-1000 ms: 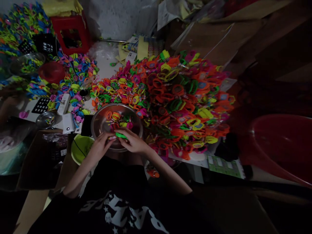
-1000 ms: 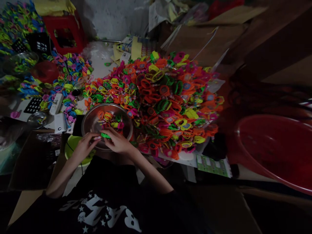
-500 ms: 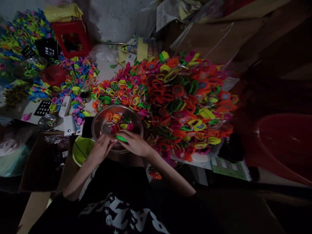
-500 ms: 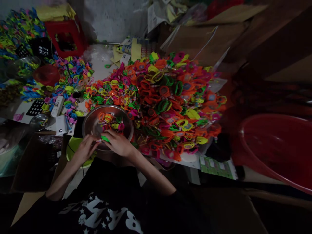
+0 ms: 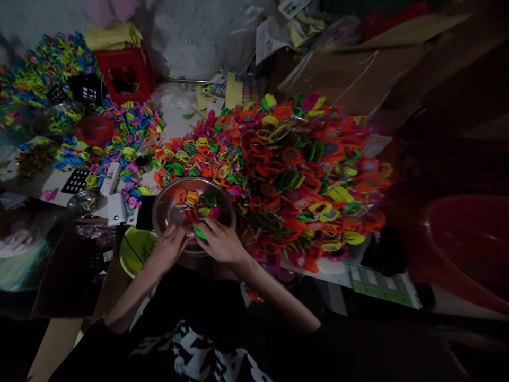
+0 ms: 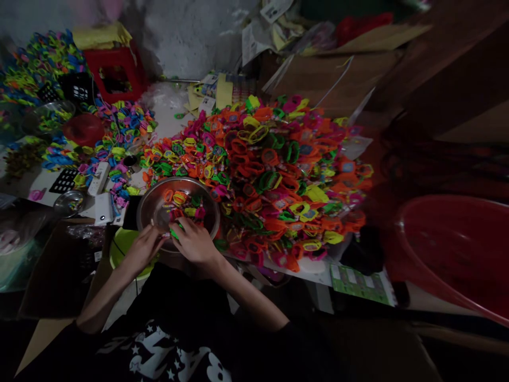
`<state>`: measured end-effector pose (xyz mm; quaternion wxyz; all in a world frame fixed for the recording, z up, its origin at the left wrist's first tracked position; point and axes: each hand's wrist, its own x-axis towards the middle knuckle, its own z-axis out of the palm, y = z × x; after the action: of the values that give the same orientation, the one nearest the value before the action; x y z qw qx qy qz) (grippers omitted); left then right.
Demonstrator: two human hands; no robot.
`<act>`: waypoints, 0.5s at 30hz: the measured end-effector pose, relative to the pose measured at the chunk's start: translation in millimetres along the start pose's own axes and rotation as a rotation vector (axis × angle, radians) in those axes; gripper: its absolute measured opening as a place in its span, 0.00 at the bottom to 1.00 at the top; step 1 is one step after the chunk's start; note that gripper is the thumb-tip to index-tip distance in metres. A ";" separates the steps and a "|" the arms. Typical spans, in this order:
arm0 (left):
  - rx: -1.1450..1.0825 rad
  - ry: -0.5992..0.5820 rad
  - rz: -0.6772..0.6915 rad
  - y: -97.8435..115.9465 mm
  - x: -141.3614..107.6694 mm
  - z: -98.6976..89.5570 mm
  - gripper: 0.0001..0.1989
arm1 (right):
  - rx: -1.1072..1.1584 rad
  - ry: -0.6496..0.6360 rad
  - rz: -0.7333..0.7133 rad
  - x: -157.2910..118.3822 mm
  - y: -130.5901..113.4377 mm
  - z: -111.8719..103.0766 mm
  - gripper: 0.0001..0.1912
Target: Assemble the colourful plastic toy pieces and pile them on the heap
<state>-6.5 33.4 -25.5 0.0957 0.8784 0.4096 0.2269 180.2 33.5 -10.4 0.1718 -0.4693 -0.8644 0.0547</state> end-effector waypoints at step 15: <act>-0.035 -0.060 -0.022 -4.5 -8.9 7.9 0.09 | -0.057 -0.006 -0.010 -2.2 -0.6 10.7 0.11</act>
<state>-10.8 29.6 -36.9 0.1261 0.8785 0.4121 0.2063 177.1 32.0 -20.8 0.1561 -0.4695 -0.8685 0.0305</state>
